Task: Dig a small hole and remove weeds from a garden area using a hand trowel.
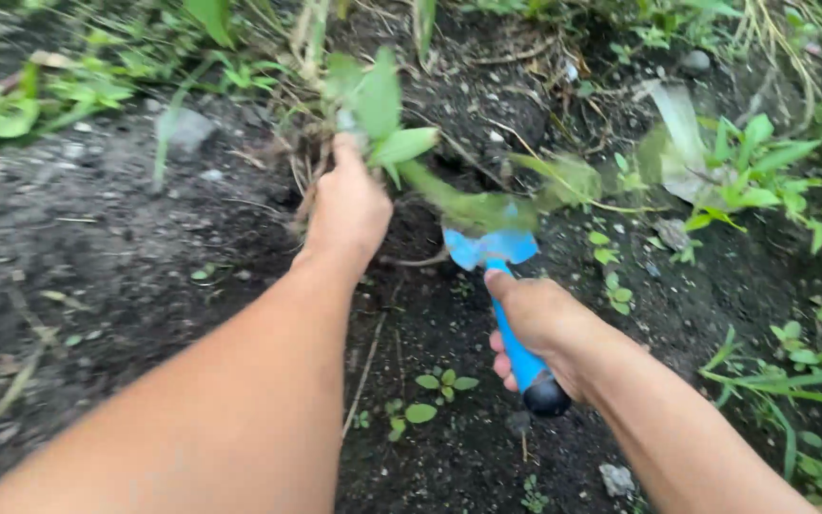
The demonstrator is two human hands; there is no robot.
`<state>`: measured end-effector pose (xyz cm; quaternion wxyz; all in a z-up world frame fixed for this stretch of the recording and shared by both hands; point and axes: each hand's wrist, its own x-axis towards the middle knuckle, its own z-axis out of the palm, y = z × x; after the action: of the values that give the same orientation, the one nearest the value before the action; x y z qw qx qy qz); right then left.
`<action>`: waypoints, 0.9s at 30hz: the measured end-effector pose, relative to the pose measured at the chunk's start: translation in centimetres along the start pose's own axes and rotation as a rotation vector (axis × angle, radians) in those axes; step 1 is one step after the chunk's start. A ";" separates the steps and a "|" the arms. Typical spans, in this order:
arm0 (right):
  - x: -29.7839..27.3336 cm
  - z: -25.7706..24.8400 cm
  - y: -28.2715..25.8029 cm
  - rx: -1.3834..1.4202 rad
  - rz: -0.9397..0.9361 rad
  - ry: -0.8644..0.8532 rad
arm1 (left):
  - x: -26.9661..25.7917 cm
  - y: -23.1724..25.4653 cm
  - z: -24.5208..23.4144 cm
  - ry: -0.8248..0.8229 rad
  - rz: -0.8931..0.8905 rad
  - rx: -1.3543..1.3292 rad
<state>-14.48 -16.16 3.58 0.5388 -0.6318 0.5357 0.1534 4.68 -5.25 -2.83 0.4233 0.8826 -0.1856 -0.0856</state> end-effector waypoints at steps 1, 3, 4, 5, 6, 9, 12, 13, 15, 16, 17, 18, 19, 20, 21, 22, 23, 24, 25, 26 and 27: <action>-0.6 0.3 -0.3 -0.004 -0.013 -0.008 | -0.6 -0.5 -1.1 0.015 0.000 0.004; -1.9 1.2 -0.8 -0.129 -0.019 0.127 | -1.9 -1.7 -3.5 0.159 -0.088 -0.069; -2.8 1.3 -1.1 -0.133 -0.028 0.120 | -2.7 -1.8 -4.7 0.171 -0.090 -0.066; -3.7 1.4 -1.4 -0.416 -0.166 0.218 | -3.4 -1.9 -6.0 0.209 -0.139 -0.047; -4.5 1.5 -1.6 -0.694 -0.306 0.315 | -4.1 -2.0 -7.2 0.245 -0.186 -0.027; -9.2 2.1 -5.1 -0.818 -0.263 0.322 | -7.8 -5.4 -9.9 0.324 -0.342 -0.021; -11.2 2.2 -7.1 -0.854 -0.314 0.362 | -12.4 -6.0 -12.3 0.324 -0.464 0.050; -11.0 2.4 -7.2 -0.860 -0.333 0.356 | -13.3 -5.8 -12.9 0.343 -0.471 0.051; -10.5 2.4 -7.5 -0.803 -0.445 0.483 | -14.6 -5.1 -13.4 0.283 -0.559 0.105; -9.6 2.6 -7.1 -0.801 -0.454 0.488 | -14.8 -4.8 -13.5 0.292 -0.555 0.101; -8.7 2.7 -6.7 -0.835 -0.506 0.505 | -15.0 -4.3 -13.5 0.252 -0.540 0.138; -7.8 2.7 -6.3 -0.866 -0.552 0.525 | -15.0 -3.8 -13.3 0.207 -0.521 0.176; -7.9 2.6 -6.0 -0.862 -0.555 0.532 | -14.9 -3.2 -13.1 0.210 -0.514 0.173; -8.1 2.7 -5.9 -0.820 -0.430 0.271 | -14.8 -2.8 -13.2 0.124 -0.470 0.292; -8.1 2.9 -5.8 -0.771 -0.304 0.013 | -14.7 -2.4 -13.2 0.037 -0.427 0.409; -8.5 2.3 -5.9 -0.775 -0.307 0.012 | -14.9 -2.1 -13.3 0.039 -0.431 0.407; -8.8 1.6 -6.0 -0.737 -0.249 -0.037 | -15.0 -1.8 -13.4 -0.086 -0.418 0.527; -9.0 0.7 -6.0 -0.691 -0.187 -0.084 | -15.0 -1.3 -13.3 -0.218 -0.397 0.649; -9.4 0.0 -6.8 -0.687 -0.184 -0.083 | -15.2 -0.5 -13.5 -0.221 -0.394 0.650; -9.9 -0.7 -8.0 -0.636 -0.196 -0.115 | -15.3 0.3 -13.9 -0.306 -0.388 0.709; -10.4 -1.3 -9.1 -0.583 -0.208 -0.147 | -15.3 1.0 -14.3 -0.392 -0.381 0.768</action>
<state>-11.24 -13.37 16.84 0.3849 -0.7984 0.3611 0.2898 -5.25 10.51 6.85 0.0002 0.9609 -0.1147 -0.2519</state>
